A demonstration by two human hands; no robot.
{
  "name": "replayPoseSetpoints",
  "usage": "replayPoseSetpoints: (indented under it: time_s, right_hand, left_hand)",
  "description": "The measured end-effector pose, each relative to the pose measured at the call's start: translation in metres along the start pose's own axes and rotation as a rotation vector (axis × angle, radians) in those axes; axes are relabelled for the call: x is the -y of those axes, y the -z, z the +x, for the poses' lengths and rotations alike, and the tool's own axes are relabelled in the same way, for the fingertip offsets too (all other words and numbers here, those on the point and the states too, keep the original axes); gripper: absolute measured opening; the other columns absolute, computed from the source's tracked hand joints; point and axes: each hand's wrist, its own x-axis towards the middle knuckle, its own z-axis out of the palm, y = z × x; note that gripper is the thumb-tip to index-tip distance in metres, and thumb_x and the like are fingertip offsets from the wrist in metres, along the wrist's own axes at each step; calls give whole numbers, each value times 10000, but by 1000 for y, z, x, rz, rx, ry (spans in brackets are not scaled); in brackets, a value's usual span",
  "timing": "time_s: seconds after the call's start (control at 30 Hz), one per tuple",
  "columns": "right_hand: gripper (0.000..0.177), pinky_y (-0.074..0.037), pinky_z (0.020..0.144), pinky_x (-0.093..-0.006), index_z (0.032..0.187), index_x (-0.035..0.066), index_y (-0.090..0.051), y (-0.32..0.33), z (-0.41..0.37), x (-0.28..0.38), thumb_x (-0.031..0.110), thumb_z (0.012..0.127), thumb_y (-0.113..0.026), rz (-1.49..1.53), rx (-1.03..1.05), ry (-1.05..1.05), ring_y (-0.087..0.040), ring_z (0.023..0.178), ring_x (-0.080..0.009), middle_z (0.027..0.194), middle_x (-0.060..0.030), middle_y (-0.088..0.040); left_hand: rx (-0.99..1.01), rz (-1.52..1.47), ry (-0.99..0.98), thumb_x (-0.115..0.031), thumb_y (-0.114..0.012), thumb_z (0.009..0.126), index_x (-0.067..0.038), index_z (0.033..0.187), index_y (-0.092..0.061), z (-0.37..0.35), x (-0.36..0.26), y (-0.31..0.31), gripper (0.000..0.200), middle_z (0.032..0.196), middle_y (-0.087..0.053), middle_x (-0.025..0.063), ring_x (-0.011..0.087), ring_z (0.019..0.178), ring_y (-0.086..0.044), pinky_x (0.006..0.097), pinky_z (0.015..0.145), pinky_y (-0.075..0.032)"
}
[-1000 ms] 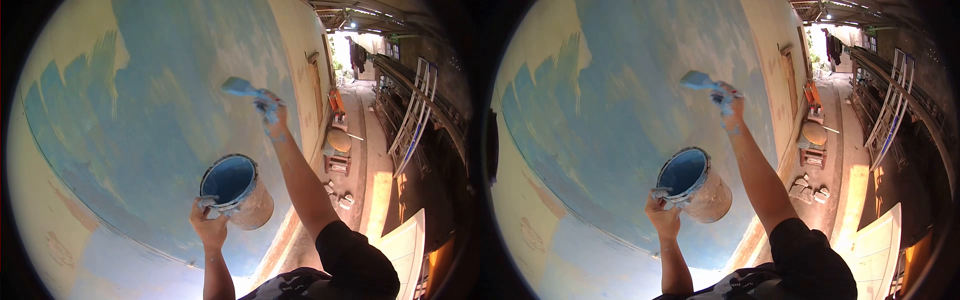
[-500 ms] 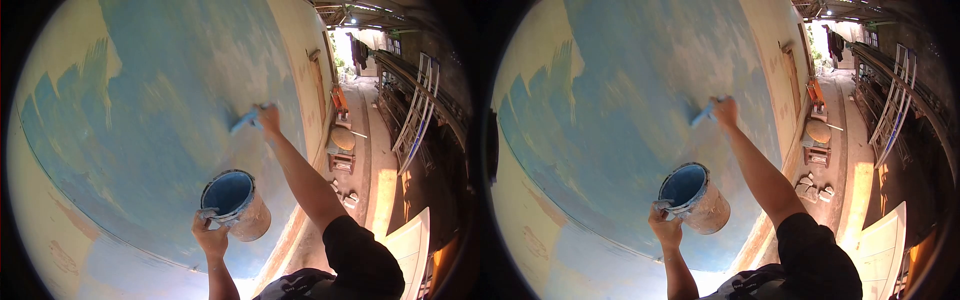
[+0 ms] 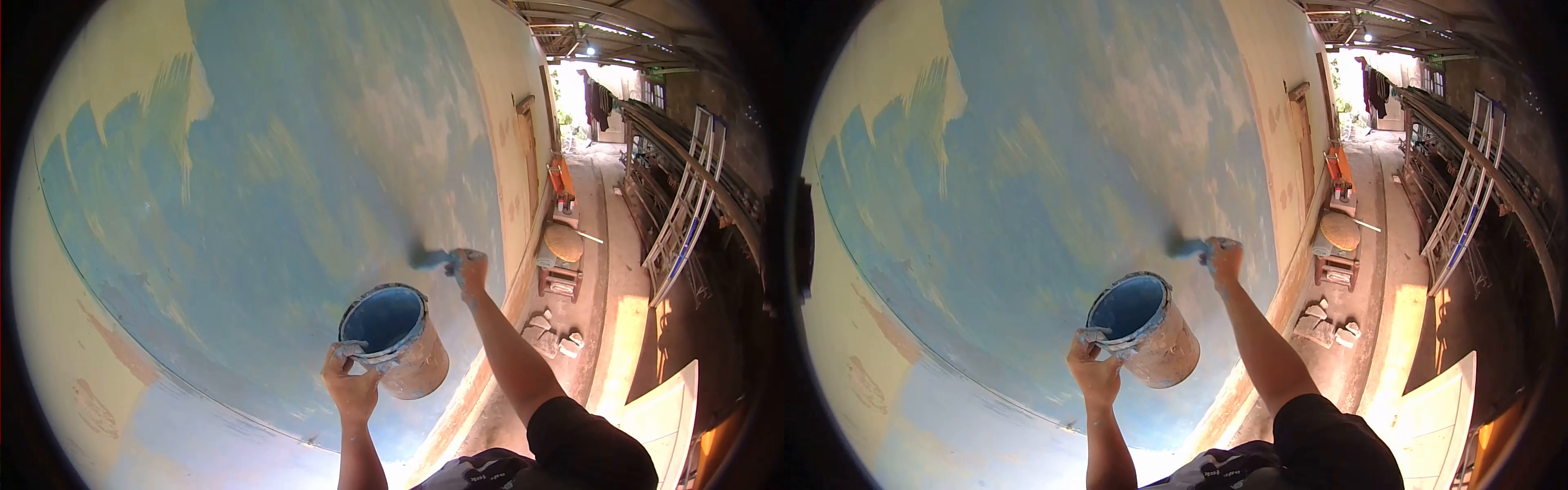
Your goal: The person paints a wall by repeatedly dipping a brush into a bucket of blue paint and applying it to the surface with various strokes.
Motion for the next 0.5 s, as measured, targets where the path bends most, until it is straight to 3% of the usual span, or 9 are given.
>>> replayPoseSetpoints:
  time_s: [0.07,0.1,0.17,0.23,0.3,0.37,0.5]
  right_hand:
    - [205,-548,491,-344,944,-52,-697,22,9,-12,154,942,-698,-518,-116,-55,-684,577,-223,747,-141,-704]
    - [205,-548,491,-344,944,-52,-697,15,8,-2,154,942,-698,-516,-118,-52,-684,577,-223,747,-141,-704]
    - [192,-560,499,-353,912,-54,-670,-14,20,23,129,910,-727,-137,23,-22,-689,584,-230,740,-145,-696]
    - [198,-571,515,-354,939,-58,-659,-61,67,20,116,892,-741,-258,-79,170,-697,601,-242,777,-149,-704]
    - [217,-582,542,-349,988,-60,-660,-113,45,104,119,898,-741,-192,91,196,-710,636,-249,825,-150,-714]
    - [221,-586,569,-351,1022,-46,-673,-147,22,164,138,916,-734,234,273,181,-722,674,-251,858,-149,-724]
    - [206,-582,575,-352,1035,-26,-688,-152,25,170,151,933,-720,289,337,238,-726,692,-254,860,-152,-726]
  left_hand:
    - [9,34,-21,48,-876,649,-35,962,-657,1,1,-1,391,980,-665,22,138,945,-654,288,893,-520]
    - [11,33,-24,48,-876,649,-35,962,-657,2,0,-1,391,980,-665,22,138,945,-654,288,893,-520]
    - [1,48,-38,50,-864,650,-29,964,-657,2,-1,-3,384,994,-664,27,141,942,-656,290,898,-521]
    - [-2,47,-35,49,-860,652,-28,965,-658,3,-5,-5,381,997,-664,29,143,943,-657,291,898,-522]
    - [-7,50,-29,49,-856,653,-28,965,-658,4,-6,-6,378,1000,-664,31,144,944,-658,292,899,-523]
    - [1,49,-36,47,-854,654,-28,968,-661,5,-5,-5,376,1001,-668,33,149,946,-662,293,898,-525]
    - [22,76,-30,45,-858,655,-30,965,-665,9,-5,-3,373,997,-666,28,152,944,-665,297,897,-529]
